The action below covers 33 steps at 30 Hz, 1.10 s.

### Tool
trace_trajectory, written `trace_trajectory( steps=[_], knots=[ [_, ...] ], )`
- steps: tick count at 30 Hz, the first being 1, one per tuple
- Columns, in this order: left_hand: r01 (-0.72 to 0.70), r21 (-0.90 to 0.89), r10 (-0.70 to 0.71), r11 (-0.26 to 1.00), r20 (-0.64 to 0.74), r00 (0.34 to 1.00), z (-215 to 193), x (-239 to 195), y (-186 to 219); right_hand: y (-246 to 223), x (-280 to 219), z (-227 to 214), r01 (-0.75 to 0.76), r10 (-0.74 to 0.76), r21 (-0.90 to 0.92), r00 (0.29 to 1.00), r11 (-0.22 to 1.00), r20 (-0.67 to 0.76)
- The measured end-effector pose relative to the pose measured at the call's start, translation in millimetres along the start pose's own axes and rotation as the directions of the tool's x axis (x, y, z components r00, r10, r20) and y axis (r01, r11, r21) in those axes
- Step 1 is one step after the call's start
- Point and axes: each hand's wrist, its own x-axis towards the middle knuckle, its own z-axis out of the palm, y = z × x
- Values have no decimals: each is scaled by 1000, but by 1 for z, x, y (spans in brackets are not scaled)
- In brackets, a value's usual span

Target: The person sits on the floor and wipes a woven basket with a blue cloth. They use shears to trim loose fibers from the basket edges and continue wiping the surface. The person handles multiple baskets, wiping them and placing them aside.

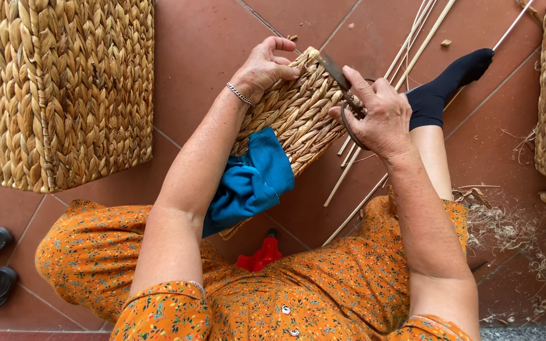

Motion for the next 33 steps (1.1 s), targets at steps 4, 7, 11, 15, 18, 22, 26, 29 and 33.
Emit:
trace_trajectory(
  steps=[4,7,11,15,18,22,26,29,33],
  knots=[
    [-29,61,25,998,55,998,-8,9,-10,2,-3,-3,-199,192,145,979,969,60],
    [-138,269,140,953,11,990,-13,22,-21,0,-16,-1,-341,310,293,939,893,149],
    [-48,436,81,899,-59,995,-3,44,-29,-3,-35,5,-283,268,404,959,870,94],
    [40,746,148,664,-184,972,12,50,-25,-9,-41,17,-245,252,357,967,901,27],
    [23,865,264,501,-178,948,25,28,-12,-10,-39,21,-237,247,298,969,925,3],
    [-165,935,362,313,43,931,32,-56,8,-7,-47,20,-269,270,355,962,895,47],
    [-465,884,293,53,431,853,26,-186,13,-6,-60,14,-243,246,455,968,857,53],
    [-453,887,281,-87,458,844,35,-261,-7,-9,-69,11,-261,238,258,964,930,114],
    [-401,915,376,-47,388,841,27,-303,-27,-10,-71,10,-215,203,242,977,946,73]
  ],
)
